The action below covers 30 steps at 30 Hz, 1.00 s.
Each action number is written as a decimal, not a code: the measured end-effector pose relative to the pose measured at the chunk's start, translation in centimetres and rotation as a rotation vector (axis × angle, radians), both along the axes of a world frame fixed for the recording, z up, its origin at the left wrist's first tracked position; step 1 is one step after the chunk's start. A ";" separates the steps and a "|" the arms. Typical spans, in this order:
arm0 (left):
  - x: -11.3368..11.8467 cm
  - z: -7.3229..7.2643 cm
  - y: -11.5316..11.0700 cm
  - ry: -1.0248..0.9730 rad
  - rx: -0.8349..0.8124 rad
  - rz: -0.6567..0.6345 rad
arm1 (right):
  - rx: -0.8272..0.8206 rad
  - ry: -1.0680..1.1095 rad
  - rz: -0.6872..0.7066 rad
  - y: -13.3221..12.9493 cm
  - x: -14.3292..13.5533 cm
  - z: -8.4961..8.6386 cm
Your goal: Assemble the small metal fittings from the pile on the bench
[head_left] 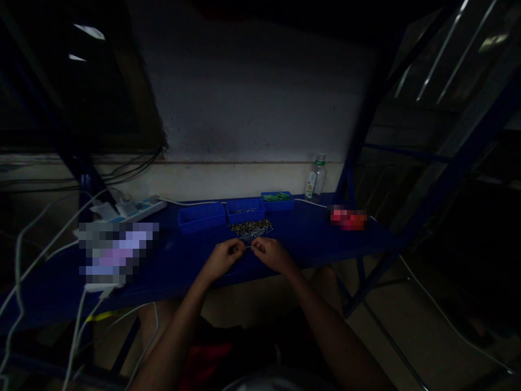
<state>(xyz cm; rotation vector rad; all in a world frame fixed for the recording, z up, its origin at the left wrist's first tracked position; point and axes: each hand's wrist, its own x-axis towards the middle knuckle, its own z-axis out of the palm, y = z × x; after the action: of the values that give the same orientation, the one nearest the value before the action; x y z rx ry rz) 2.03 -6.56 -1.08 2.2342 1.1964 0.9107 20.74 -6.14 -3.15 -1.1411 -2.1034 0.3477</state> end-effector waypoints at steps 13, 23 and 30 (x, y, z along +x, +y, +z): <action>0.1 -0.3 0.5 0.167 0.050 -0.049 | -0.044 0.093 0.100 -0.2 0.2 0.2; 0.3 -0.5 0.6 0.184 0.055 -0.058 | -0.032 0.086 0.106 -0.2 0.2 0.3; 0.2 -0.2 0.4 0.104 0.018 -0.065 | -0.035 0.067 0.052 -0.2 0.2 0.2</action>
<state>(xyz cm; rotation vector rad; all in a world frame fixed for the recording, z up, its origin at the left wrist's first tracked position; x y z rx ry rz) 2.23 -6.12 -1.31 2.3456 1.1570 0.7920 20.93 -6.31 -2.91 -1.0813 -2.0789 0.4430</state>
